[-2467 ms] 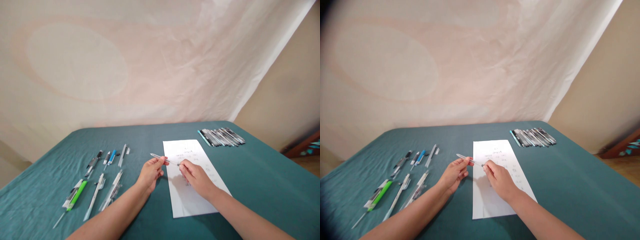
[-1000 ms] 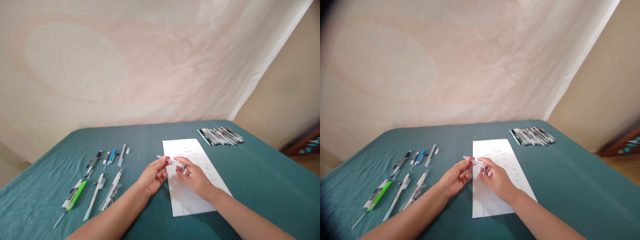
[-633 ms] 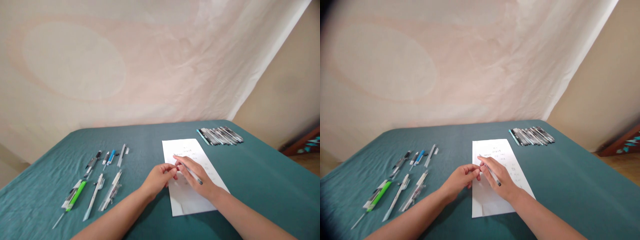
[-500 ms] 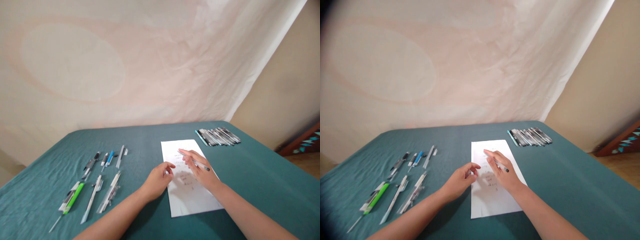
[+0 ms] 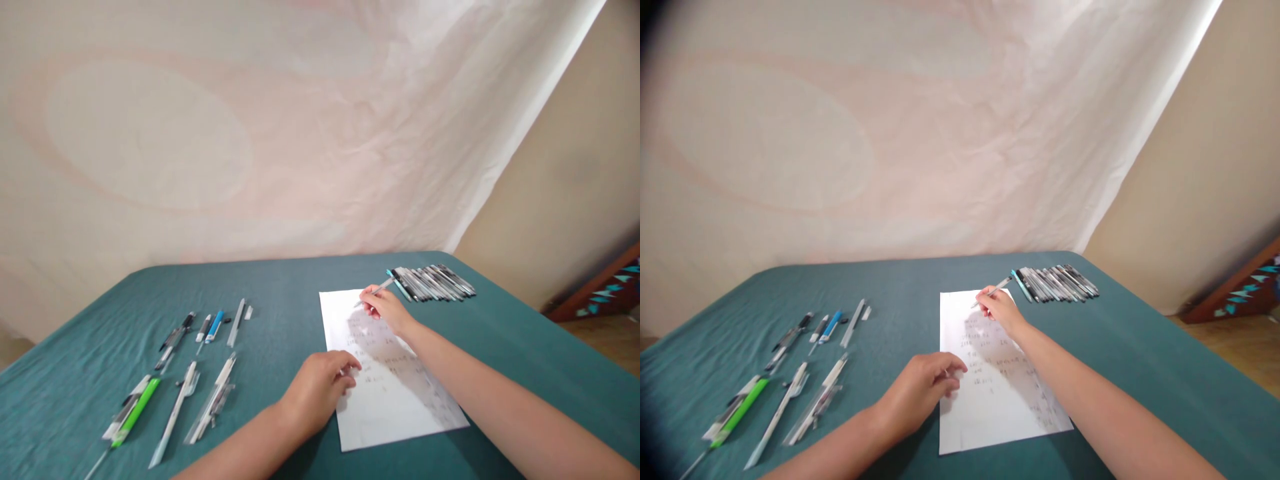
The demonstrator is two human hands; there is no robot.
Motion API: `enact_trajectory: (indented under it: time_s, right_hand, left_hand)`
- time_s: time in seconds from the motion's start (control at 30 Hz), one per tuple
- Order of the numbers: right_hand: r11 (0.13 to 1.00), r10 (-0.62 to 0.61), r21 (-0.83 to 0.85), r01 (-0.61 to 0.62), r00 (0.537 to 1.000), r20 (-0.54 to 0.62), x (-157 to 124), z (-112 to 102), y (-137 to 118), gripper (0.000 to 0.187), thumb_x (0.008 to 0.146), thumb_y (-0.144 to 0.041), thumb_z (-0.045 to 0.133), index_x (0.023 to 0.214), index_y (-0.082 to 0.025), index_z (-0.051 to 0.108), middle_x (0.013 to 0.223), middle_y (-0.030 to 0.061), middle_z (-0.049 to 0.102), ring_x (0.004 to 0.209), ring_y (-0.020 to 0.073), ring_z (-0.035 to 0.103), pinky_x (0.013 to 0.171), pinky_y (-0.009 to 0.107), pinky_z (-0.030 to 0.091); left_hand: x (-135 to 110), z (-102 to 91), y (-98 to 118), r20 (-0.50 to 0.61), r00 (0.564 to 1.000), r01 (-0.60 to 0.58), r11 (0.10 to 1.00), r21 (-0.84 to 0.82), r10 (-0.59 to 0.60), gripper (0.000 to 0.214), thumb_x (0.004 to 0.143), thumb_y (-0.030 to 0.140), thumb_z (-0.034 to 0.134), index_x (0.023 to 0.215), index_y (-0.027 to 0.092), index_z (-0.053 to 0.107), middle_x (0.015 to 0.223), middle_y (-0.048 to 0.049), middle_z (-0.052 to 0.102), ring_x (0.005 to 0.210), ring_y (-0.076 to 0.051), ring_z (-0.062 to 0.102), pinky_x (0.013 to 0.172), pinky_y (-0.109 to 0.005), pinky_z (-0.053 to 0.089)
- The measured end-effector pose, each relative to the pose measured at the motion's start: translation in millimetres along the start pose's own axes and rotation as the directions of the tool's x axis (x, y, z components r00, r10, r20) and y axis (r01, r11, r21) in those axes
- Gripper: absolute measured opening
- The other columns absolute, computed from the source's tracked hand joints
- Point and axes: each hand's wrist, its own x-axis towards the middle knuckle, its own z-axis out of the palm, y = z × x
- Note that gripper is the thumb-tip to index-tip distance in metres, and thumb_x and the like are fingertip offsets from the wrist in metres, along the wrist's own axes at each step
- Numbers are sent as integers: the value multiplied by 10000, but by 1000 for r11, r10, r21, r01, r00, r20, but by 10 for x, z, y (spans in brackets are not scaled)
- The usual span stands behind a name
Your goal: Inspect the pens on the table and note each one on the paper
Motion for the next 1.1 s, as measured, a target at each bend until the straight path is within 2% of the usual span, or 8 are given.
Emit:
enact_trajectory:
  time_s: [0.17, 0.3, 0.4, 0.57, 1.1]
  right_hand:
    - [998, -39, -41, 38, 999, -7, -4, 120, 133, 239, 750, -399, 560, 838, -178, 574, 662, 13, 618, 508, 117, 521, 416, 212, 335]
    - [986, -94, -142, 83, 993, -70, -62, 143, 210, 125, 724, -313, 598, 721, -193, 562, 553, -21, 545, 481, 112, 465, 440, 221, 317]
    - [971, -143, -205, 124, 986, -81, -90, 176, 220, 101, 739, -289, 584, 705, -198, 556, 574, -21, 538, 512, 120, 468, 469, 231, 326]
    - [949, -189, -268, 166, 980, -61, -86, 219, 221, 96, 755, -288, 577, 725, -198, 562, 662, -4, 585, 579, 134, 505, 530, 248, 370]
    - [928, -225, -313, 202, 974, -37, -111, 232, 204, 57, 745, -241, 555, 709, -199, 559, 631, -12, 569, 566, 131, 511, 520, 238, 379]
  left_hand:
    - [14, 95, -93, 59, 997, -52, 997, 54, 48, 157, 817, 236, 575, 914, 199, 693, 879, -38, 701, 791, -183, 621, 714, -229, 409]
    - [52, 123, -157, 78, 996, -52, 998, 31, 49, 147, 827, 252, 572, 884, 199, 697, 855, -30, 701, 776, -175, 616, 683, -217, 405]
    - [63, 113, -162, 87, 994, -65, 998, 17, 63, 162, 840, 269, 560, 892, 199, 696, 849, -28, 697, 763, -169, 608, 671, -214, 401]
    - [55, 108, -138, 89, 992, -93, 995, 27, 90, 154, 841, 267, 570, 893, 195, 696, 852, -30, 694, 769, -167, 606, 690, -216, 402]
    - [50, 129, -146, 74, 990, -124, 991, 51, 120, 139, 840, 230, 575, 888, 190, 699, 860, -28, 697, 778, -164, 611, 687, -209, 404]
